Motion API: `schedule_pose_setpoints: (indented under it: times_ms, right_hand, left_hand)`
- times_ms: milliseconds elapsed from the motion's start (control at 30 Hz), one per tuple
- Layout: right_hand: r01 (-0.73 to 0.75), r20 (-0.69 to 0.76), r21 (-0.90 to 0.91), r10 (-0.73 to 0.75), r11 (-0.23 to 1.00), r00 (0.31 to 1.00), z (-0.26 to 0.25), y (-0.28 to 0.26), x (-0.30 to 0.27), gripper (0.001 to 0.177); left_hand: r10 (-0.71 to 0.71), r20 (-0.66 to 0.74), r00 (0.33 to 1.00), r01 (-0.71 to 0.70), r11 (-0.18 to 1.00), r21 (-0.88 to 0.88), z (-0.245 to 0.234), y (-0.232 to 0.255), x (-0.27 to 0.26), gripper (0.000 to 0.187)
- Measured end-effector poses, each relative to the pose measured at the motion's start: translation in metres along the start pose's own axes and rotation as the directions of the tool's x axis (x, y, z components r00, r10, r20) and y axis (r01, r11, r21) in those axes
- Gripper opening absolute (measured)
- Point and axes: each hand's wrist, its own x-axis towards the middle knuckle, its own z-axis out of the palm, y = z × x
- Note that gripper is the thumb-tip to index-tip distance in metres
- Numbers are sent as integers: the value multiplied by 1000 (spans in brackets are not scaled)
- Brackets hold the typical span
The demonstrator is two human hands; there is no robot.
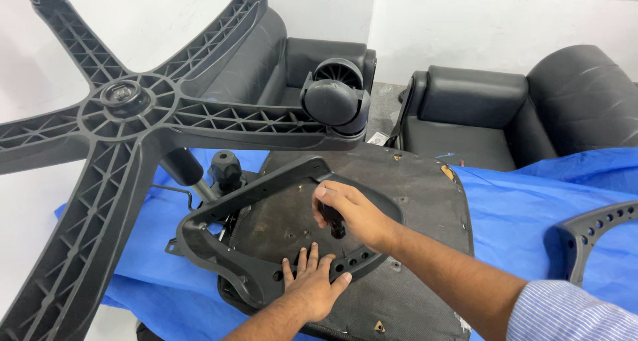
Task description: The person uses a screwdriver to fasten a black plastic frame onto a chair seat base. They hold the frame in place with one hand while turning the screwdriver with the other to secure the component.
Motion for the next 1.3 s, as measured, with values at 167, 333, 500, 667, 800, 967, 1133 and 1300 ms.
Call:
schedule_pose_setpoints:
  times_ms: [167, 333, 500, 667, 800, 967, 1133, 1300]
  right_hand:
    - [-16, 33, -4, 17, 1000, 999, 2, 2, 0, 28]
    - [38, 72, 45, -41, 998, 997, 0, 7, 0, 29]
    - [9, 83, -2, -9, 1000, 996, -3, 9, -1, 28]
    - [45, 78, 29, -48, 999, 996, -5, 6, -1, 26]
    - [-16, 15, -20, 16, 1000, 1000, -7, 2, 0, 25]
    - [7, 13, -5, -7, 1000, 1000, -6, -1, 0, 24]
    - [14, 0, 32, -14, 999, 1000, -3, 3, 0, 26]
    - [17, 12, 18, -18, 1000, 1000, -4, 3, 0, 32]
  left_hand:
    - [-5, 21, 1000, 5, 1000, 9, -1, 0, 1, 75]
    - [-11, 15, 1000, 11, 1000, 22, 0, 2, 2, 75]
    - [-25, 37, 999, 24, 999, 21, 0, 3, 5, 74]
    - [-21, 6, 1000, 20, 1000, 22, 3, 3, 5, 75]
    - [-18, 4, 1000, 18, 1000, 25, 2, 3, 5, 75]
    - [-11, -2, 1000, 11, 1000, 10, 1, 3, 1, 74]
    - [-9, 7, 1000, 9, 1000, 11, -1, 2, 0, 75]
    - [-14, 32, 999, 14, 1000, 9, -4, 3, -1, 75]
